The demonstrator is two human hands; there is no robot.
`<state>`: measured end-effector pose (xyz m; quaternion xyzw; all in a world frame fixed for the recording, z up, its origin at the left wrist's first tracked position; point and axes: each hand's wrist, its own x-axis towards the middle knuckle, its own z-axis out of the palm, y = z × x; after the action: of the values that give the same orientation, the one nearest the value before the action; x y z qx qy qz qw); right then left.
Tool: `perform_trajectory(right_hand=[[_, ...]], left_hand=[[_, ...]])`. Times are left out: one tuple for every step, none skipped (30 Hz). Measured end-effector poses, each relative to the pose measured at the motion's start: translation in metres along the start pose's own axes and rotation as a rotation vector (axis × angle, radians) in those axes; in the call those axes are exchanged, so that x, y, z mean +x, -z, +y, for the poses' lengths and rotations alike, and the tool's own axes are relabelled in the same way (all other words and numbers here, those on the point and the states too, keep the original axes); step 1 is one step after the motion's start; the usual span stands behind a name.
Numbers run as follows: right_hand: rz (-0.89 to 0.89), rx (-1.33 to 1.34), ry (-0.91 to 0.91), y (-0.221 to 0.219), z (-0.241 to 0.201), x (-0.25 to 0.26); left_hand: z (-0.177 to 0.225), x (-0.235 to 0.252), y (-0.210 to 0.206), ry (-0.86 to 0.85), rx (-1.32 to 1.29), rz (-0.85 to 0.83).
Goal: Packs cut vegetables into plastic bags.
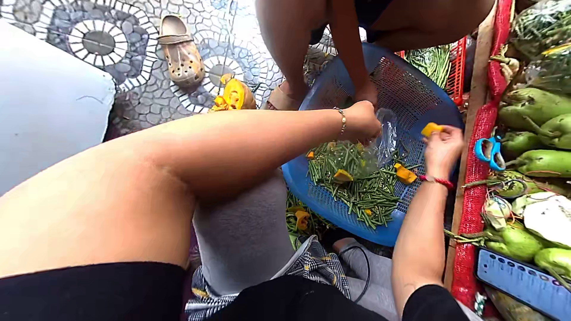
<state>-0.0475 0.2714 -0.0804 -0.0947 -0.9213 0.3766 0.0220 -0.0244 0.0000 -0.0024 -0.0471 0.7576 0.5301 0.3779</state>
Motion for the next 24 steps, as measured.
perform_trajectory(right_hand=[[0.056,0.195,0.1,0.01,-0.024,-0.016],[0.058,0.34,0.178,0.017,-0.052,-0.035],[0.013,0.389,0.227,0.022,-0.077,-0.054],[-0.072,0.354,0.254,0.024,-0.094,-0.069],[-0.176,0.269,0.26,0.022,-0.105,-0.079],[-0.278,0.175,0.241,0.015,-0.11,-0.085],[-0.369,0.087,0.205,0.005,-0.112,-0.086],[-0.442,0.01,0.163,-0.007,-0.113,-0.084],[-0.505,-0.054,0.114,-0.019,-0.116,-0.08],[-0.547,-0.111,0.081,-0.03,-0.12,-0.077],[-0.565,-0.153,0.064,-0.039,-0.123,-0.075],[-0.593,-0.158,0.049,-0.045,-0.123,-0.074],[-0.633,-0.117,0.018,-0.046,-0.121,-0.072],[-0.671,-0.049,-0.035,-0.046,-0.118,-0.072],[-0.675,0.021,-0.092,-0.044,-0.115,-0.073],[-0.64,0.061,-0.121,-0.044,-0.115,-0.075],[-0.569,0.077,-0.123,-0.045,-0.116,-0.078],[-0.492,0.077,-0.118,-0.047,-0.116,-0.081],[-0.435,0.063,-0.107,-0.049,-0.115,-0.085],[-0.416,0.039,-0.092,-0.049,-0.113,-0.088],[-0.43,0.014,-0.068,-0.05,-0.111,-0.09],[-0.47,-0.005,-0.041,-0.051,-0.108,-0.091],[-0.524,-0.014,-0.015,-0.052,-0.106,-0.091],[-0.593,-0.002,-0.007,-0.054,-0.104,-0.089]], left_hand=[[0.0,0.001,0.0,-0.004,-0.01,0.007],[-0.001,0.001,0.0,-0.007,-0.017,0.015],[0.0,0.002,0.001,-0.005,-0.021,0.024],[0.001,0.002,0.001,-0.002,-0.023,0.038],[0.002,0.002,0.001,0.001,-0.018,0.051],[0.003,0.0,0.001,0.001,-0.001,0.063],[0.005,-0.003,0.0,-0.004,0.02,0.08],[0.006,-0.006,0.0,-0.012,0.044,0.093],[0.006,-0.009,0.001,-0.023,0.059,0.095],[0.006,-0.011,0.002,-0.033,0.068,0.097],[0.007,-0.013,0.003,-0.037,0.076,0.097],[0.007,-0.014,0.006,-0.039,0.101,0.095],[0.008,-0.016,0.008,-0.045,0.141,0.099],[0.009,-0.019,0.011,-0.053,0.185,0.105],[0.01,-0.022,0.014,-0.063,0.228,0.115],[0.01,-0.025,0.017,-0.072,0.242,0.125],[0.009,-0.027,0.019,-0.077,0.227,0.137],[0.009,-0.03,0.021,-0.079,0.202,0.145],[0.009,-0.031,0.022,-0.08,0.178,0.145],[0.009,-0.032,0.021,-0.085,0.165,0.131],[0.008,-0.031,0.02,-0.098,0.158,0.115],[0.007,-0.03,0.018,-0.121,0.157,0.095],[0.006,-0.027,0.015,-0.151,0.162,0.077],[0.005,-0.024,0.011,-0.181,0.168,0.059]])
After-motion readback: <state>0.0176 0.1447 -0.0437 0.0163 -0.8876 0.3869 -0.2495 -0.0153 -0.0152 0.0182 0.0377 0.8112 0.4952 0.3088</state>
